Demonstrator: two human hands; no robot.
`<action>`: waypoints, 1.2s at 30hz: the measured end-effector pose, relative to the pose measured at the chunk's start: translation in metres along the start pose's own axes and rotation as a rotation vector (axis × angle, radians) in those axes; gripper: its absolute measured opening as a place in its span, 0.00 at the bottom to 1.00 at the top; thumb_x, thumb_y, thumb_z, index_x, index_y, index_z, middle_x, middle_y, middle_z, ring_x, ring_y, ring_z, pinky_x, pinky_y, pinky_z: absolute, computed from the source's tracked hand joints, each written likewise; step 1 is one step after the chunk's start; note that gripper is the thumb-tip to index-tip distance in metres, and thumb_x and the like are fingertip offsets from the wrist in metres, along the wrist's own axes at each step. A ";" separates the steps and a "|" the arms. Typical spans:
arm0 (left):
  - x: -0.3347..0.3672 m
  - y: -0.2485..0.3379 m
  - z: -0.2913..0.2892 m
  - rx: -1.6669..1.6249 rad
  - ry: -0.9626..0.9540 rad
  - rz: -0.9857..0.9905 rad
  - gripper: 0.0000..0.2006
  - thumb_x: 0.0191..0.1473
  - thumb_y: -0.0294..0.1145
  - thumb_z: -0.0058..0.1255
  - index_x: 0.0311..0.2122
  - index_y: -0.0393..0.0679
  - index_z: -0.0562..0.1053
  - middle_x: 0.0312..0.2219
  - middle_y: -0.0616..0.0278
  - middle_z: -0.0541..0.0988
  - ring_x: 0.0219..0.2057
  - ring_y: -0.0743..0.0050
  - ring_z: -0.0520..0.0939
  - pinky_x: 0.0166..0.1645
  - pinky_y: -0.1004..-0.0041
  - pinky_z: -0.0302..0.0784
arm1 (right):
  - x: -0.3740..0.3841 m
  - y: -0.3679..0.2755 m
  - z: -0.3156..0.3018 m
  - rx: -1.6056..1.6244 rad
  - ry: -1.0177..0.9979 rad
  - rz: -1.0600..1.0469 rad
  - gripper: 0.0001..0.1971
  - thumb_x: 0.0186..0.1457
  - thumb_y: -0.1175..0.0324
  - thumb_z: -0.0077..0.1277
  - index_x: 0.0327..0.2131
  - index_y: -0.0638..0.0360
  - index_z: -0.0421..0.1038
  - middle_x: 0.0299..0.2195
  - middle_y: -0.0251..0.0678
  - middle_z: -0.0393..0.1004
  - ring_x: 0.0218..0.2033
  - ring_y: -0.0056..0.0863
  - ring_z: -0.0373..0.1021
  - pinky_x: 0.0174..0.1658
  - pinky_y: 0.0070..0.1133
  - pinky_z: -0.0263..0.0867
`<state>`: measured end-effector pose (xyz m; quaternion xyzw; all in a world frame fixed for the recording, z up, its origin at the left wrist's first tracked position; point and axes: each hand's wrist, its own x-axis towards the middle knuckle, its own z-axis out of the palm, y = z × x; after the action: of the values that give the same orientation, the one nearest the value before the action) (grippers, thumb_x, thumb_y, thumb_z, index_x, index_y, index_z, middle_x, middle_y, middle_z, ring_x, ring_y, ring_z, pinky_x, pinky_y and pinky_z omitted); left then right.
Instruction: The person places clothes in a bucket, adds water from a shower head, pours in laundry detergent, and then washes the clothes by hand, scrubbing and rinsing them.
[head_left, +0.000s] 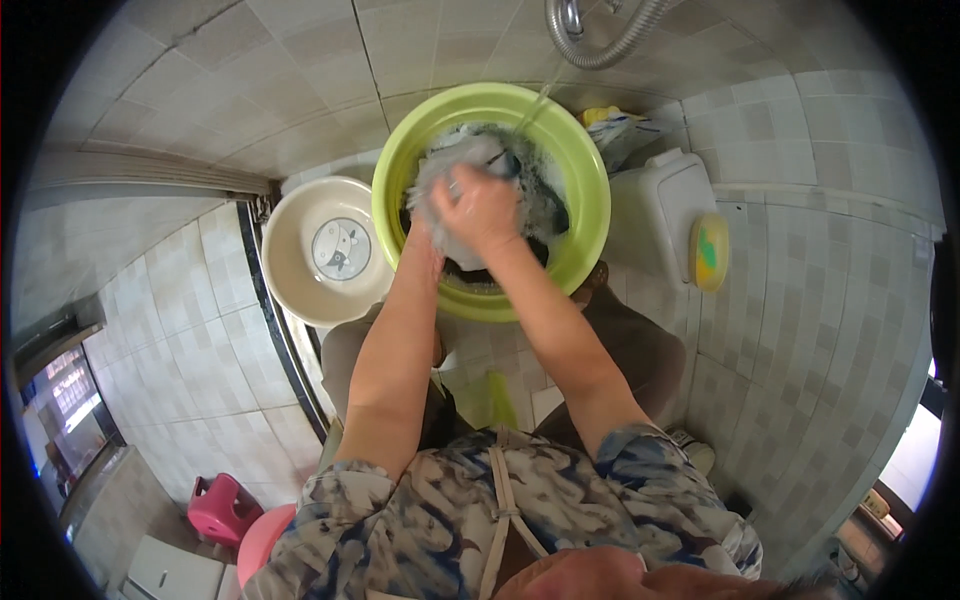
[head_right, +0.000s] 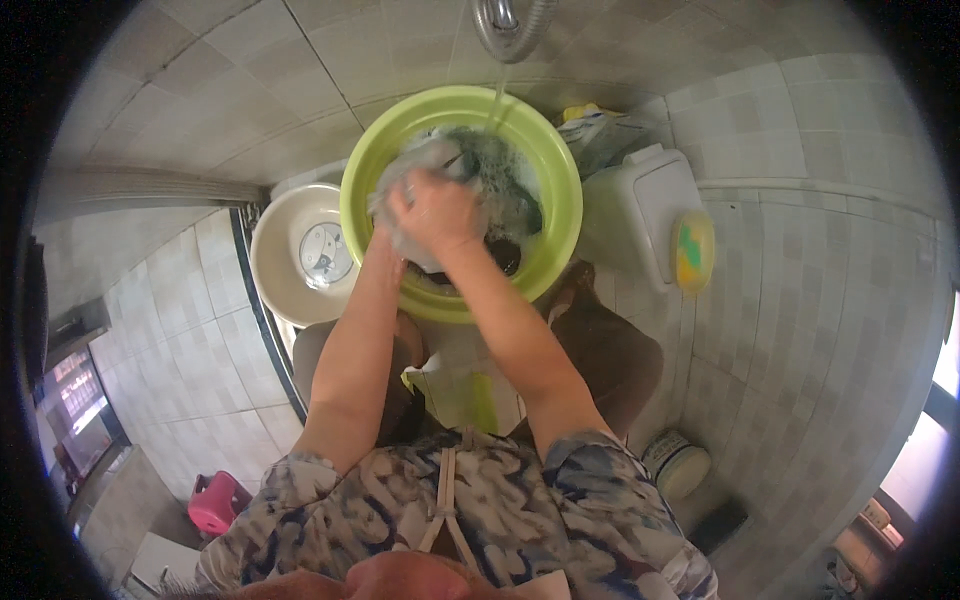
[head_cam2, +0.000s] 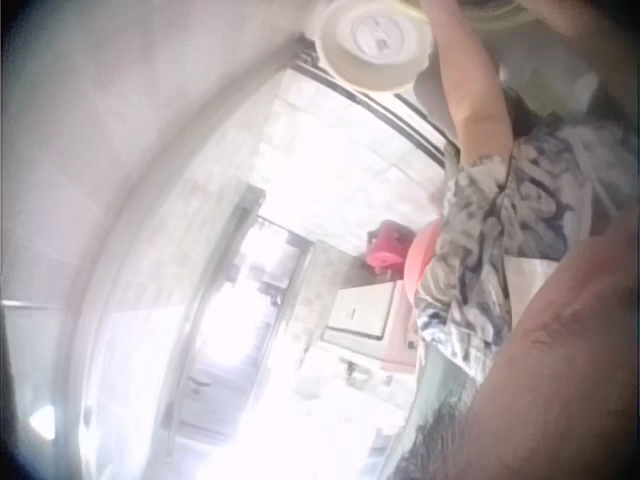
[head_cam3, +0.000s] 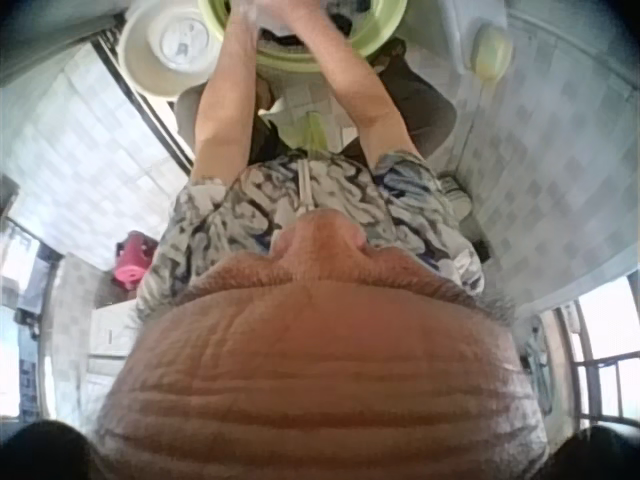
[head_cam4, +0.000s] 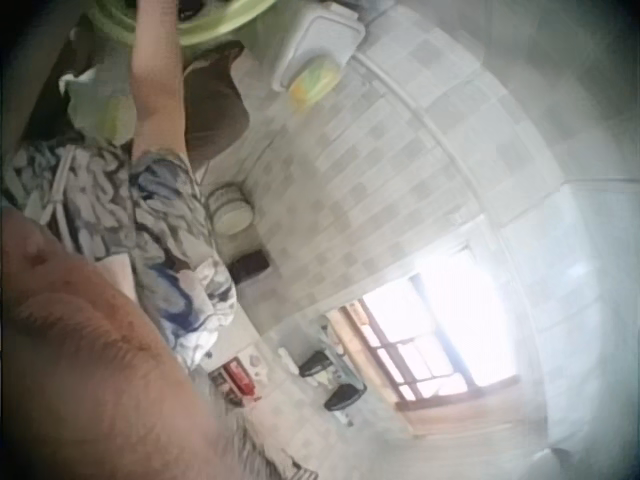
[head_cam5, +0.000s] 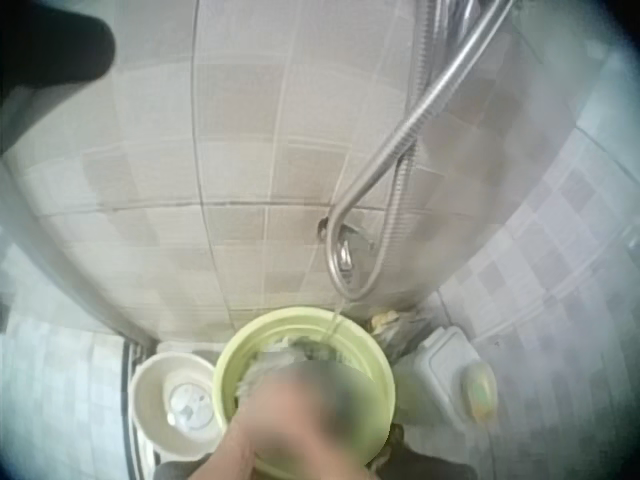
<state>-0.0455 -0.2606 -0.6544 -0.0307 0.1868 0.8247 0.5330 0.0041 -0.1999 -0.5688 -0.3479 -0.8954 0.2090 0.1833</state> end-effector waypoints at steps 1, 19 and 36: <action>0.004 0.006 0.016 0.127 0.150 -0.084 0.23 0.52 0.48 0.45 0.49 0.45 0.66 0.44 0.59 0.72 0.40 0.64 0.74 0.44 0.65 0.72 | 0.012 0.024 0.000 -0.034 0.043 0.067 0.14 0.50 0.54 0.45 0.23 0.55 0.68 0.20 0.46 0.72 0.21 0.48 0.70 0.27 0.39 0.67; -0.009 0.008 0.029 1.532 0.602 -0.003 0.37 0.47 0.55 0.52 0.57 0.43 0.59 0.46 0.45 0.68 0.46 0.48 0.72 0.46 0.53 0.72 | 0.027 0.112 0.024 -0.267 -0.355 0.123 0.28 0.45 0.68 0.54 0.52 0.50 0.63 0.50 0.45 0.64 0.44 0.47 0.65 0.42 0.37 0.65; 0.011 -0.033 0.008 -0.351 -0.164 -0.371 0.25 0.56 0.54 0.39 0.50 0.44 0.67 0.43 0.55 0.74 0.42 0.62 0.76 0.46 0.63 0.73 | 0.014 0.032 -0.005 0.035 -0.064 0.047 0.15 0.44 0.56 0.47 0.22 0.61 0.68 0.22 0.51 0.71 0.24 0.50 0.68 0.30 0.36 0.65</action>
<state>-0.0195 -0.2367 -0.6591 -0.0894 -0.0118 0.7325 0.6748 0.0143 -0.1675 -0.5780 -0.3585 -0.8886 0.2400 0.1556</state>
